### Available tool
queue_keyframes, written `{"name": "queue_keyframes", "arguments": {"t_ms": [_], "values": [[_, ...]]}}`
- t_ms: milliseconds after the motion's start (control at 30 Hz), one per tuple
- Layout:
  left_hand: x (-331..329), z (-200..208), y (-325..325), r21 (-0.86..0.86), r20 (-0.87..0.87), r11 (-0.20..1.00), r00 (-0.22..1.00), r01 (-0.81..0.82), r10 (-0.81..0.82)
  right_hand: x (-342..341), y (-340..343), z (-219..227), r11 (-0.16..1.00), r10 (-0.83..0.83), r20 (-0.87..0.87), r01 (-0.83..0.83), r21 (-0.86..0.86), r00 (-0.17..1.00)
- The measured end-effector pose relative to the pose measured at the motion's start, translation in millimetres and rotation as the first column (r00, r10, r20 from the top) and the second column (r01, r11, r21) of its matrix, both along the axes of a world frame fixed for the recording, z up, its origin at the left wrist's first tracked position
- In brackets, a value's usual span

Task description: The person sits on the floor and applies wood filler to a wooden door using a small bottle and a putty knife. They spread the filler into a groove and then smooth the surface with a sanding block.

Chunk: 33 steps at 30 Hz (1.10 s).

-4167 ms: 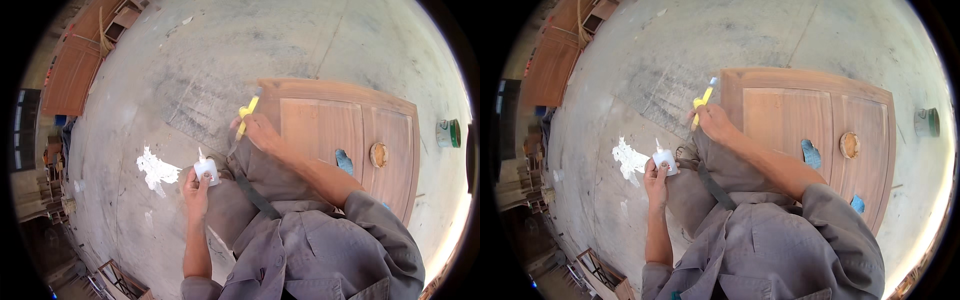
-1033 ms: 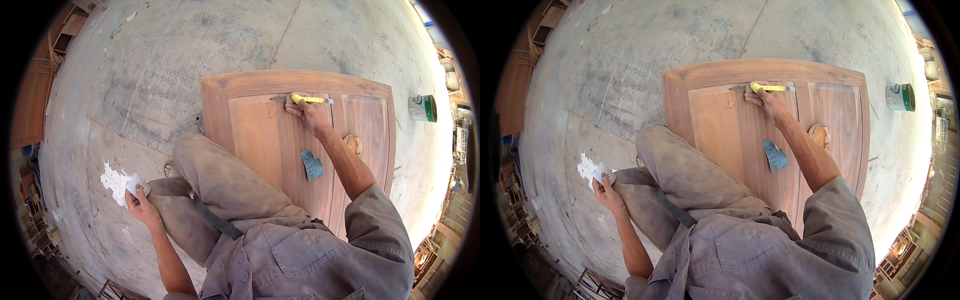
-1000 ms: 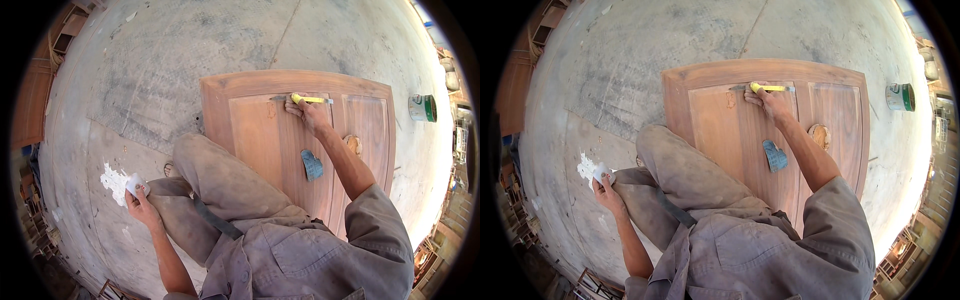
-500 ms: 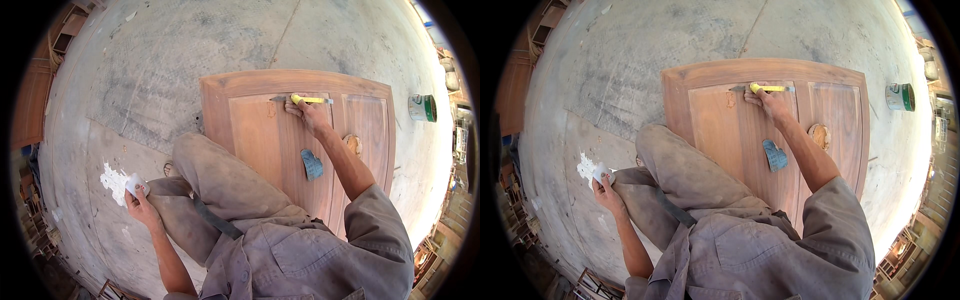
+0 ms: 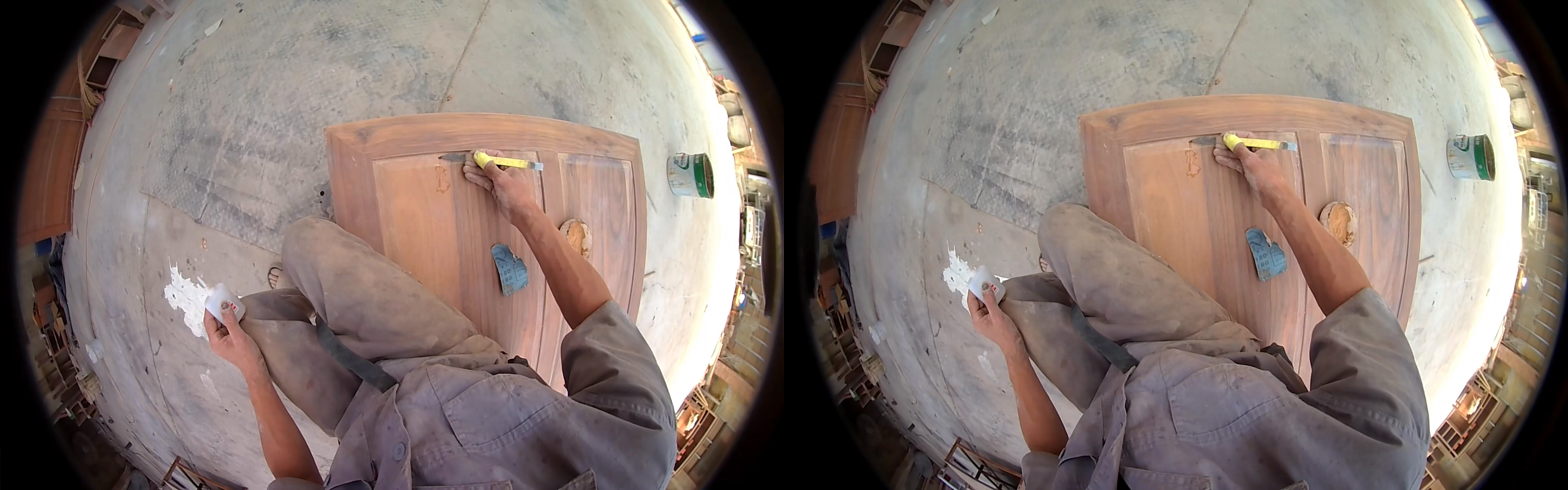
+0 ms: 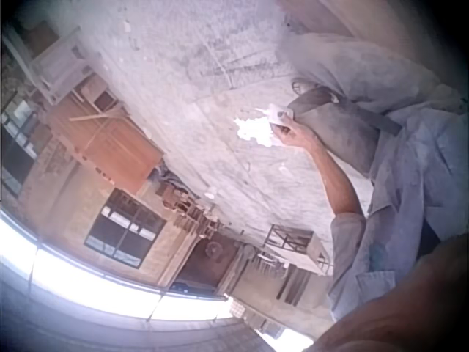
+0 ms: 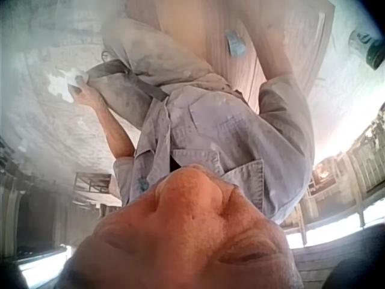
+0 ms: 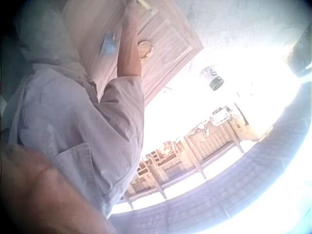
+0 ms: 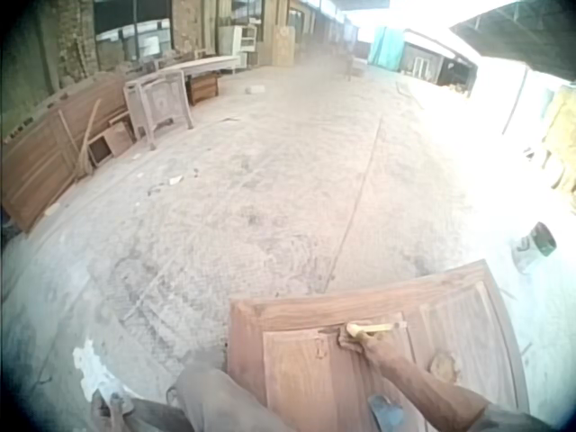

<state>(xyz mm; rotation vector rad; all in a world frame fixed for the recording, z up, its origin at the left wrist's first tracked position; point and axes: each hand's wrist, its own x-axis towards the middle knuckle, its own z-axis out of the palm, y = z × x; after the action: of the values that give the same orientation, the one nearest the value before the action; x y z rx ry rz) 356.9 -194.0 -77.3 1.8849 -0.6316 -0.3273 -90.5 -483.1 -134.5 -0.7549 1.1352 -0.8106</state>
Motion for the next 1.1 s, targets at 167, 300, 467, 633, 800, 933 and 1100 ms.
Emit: {"name": "queue_keyframes", "arguments": {"t_ms": [167,300,467,633,800,933,1100], "values": [[0,-1,0,-0.002,-0.001,1.000,1.000,-0.005,0.005,0,0,1,1.000,-0.008,-0.018,0.008,-0.009,1.000],[0,0,1,0.004,0.006,1.000,1.000,-0.004,0.004,4,1,3,0.999,-0.032,-0.041,0.032,0.006,0.999],[-1,1,-1,0.012,0.023,1.000,1.000,-0.010,0.010,5,3,1,0.998,-0.061,-0.038,0.061,0.000,0.997],[0,0,1,0.011,0.026,1.000,1.000,-0.008,0.008,9,5,5,0.998,-0.058,-0.051,0.058,-0.012,0.997],[-2,2,-2,0.012,0.032,1.000,0.999,-0.008,0.008,4,5,-4,0.999,-0.045,-0.052,0.044,-0.030,0.998],[-1,2,-2,0.011,0.025,1.000,1.000,-0.013,0.013,8,8,-2,0.995,-0.085,-0.039,0.083,-0.046,0.996],[-2,4,-3,0.006,0.015,1.000,1.000,-0.014,0.014,8,14,-1,0.993,-0.094,-0.046,0.091,-0.075,0.994]]}}
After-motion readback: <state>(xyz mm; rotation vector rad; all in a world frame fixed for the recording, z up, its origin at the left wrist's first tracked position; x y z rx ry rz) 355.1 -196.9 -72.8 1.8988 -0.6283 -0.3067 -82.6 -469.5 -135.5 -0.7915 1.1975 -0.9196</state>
